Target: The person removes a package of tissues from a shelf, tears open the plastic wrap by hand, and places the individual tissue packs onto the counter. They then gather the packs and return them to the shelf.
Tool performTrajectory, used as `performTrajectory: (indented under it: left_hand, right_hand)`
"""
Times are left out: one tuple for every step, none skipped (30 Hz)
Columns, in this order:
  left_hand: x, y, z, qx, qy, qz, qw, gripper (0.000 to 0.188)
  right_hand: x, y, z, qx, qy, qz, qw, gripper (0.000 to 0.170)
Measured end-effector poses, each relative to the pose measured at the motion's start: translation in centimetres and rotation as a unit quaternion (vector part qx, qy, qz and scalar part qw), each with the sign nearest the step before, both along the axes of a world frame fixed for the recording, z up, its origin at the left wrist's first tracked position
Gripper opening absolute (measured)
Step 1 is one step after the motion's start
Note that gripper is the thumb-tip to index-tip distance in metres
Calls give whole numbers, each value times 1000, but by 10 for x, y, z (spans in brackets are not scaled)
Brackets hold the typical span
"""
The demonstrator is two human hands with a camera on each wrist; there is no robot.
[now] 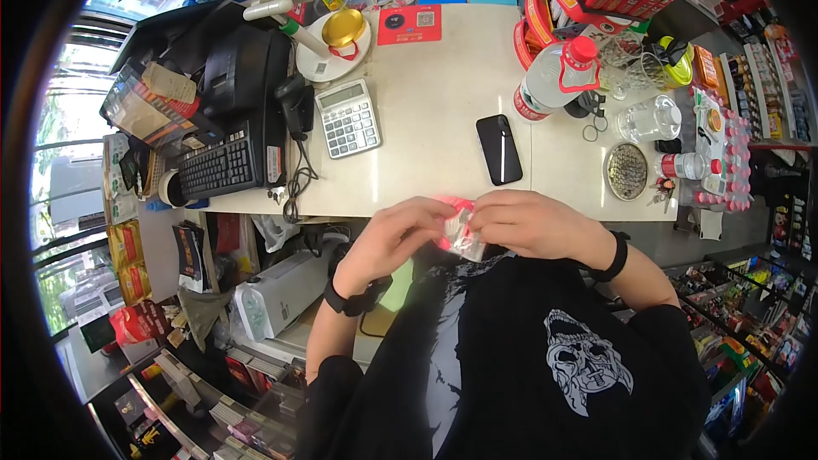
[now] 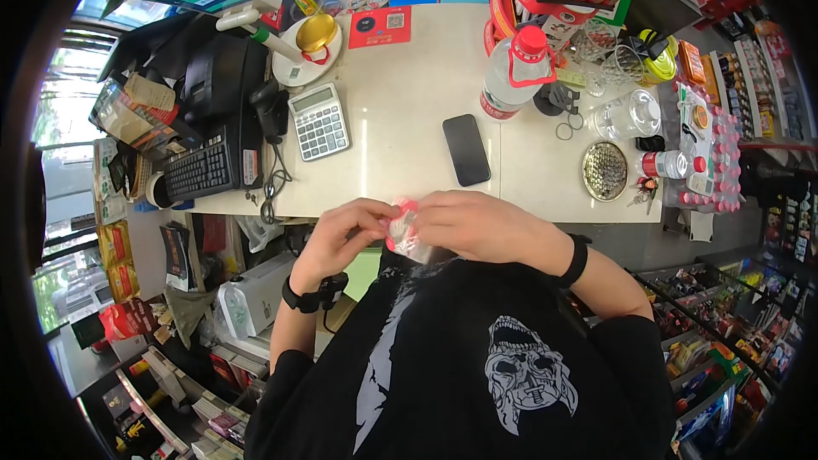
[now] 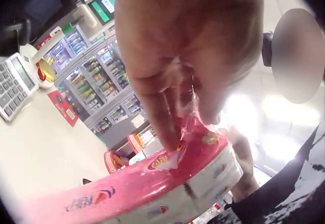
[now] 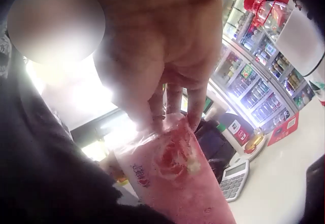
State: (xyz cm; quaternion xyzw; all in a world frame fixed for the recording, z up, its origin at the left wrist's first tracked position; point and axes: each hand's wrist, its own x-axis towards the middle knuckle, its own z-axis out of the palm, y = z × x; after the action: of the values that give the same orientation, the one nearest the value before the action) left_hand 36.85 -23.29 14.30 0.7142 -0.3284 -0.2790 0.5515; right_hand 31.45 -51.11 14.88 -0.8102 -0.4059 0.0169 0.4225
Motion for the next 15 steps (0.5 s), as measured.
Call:
performTrajectory:
  left_hand:
    - [-2,0,1,0,9,7,1000,7]
    - [-2,-2,6,-1,15,16,1000,6]
    - [-2,-2,8,-1,20,25,999,6]
    - [-3,-2,8,1,8,24,1000,6]
    - [-4,-3,8,2,-5,24,1000,7]
    - [-3,-3,8,2,-20,23,1000,7]
    - [-4,-3,7,1,1,33,999,9]
    - [-6,-3,6,0,23,43,999,10]
    - [-7,-3,5,-2,44,51,998,11]
    - [-8,-3,4,-7,34,46,998,13]
    - [-8,-2,2,-13,24,43,999,14]
    - [-8,-2,1,-18,12,40,999,15]
    - [-9,0,-1,-25,14,43,999,16]
    - [-10,1,-4,-32,16,47,998,17]
    - [-10,1,-5,-40,18,50,998,17]
  right_hand:
    - [-1,1,-2,3,-6,-7,1000,19]
    - [1,0,-4,6,-15,-14,1000,19]
    - [3,1,-5,9,-25,-19,999,18]
    - [2,2,-5,8,-24,-21,999,18]
    - [2,2,-4,6,-25,-21,999,18]
    - [3,2,-3,3,-26,-23,999,18]
    - [2,3,-3,7,-25,-24,999,18]
    - [2,3,-2,10,-24,-26,999,17]
    - [1,4,-2,14,-22,-30,999,17]
    - [0,4,-2,13,-22,-33,999,17]
    - [-1,5,-2,13,-23,-35,999,17]
    - [-1,6,-3,13,-24,-36,999,17]
    - [-1,7,-3,13,-27,-36,999,17]
    - [-1,9,-4,12,-31,-36,999,17]
    - [-1,10,-4,12,-34,-35,999,17]
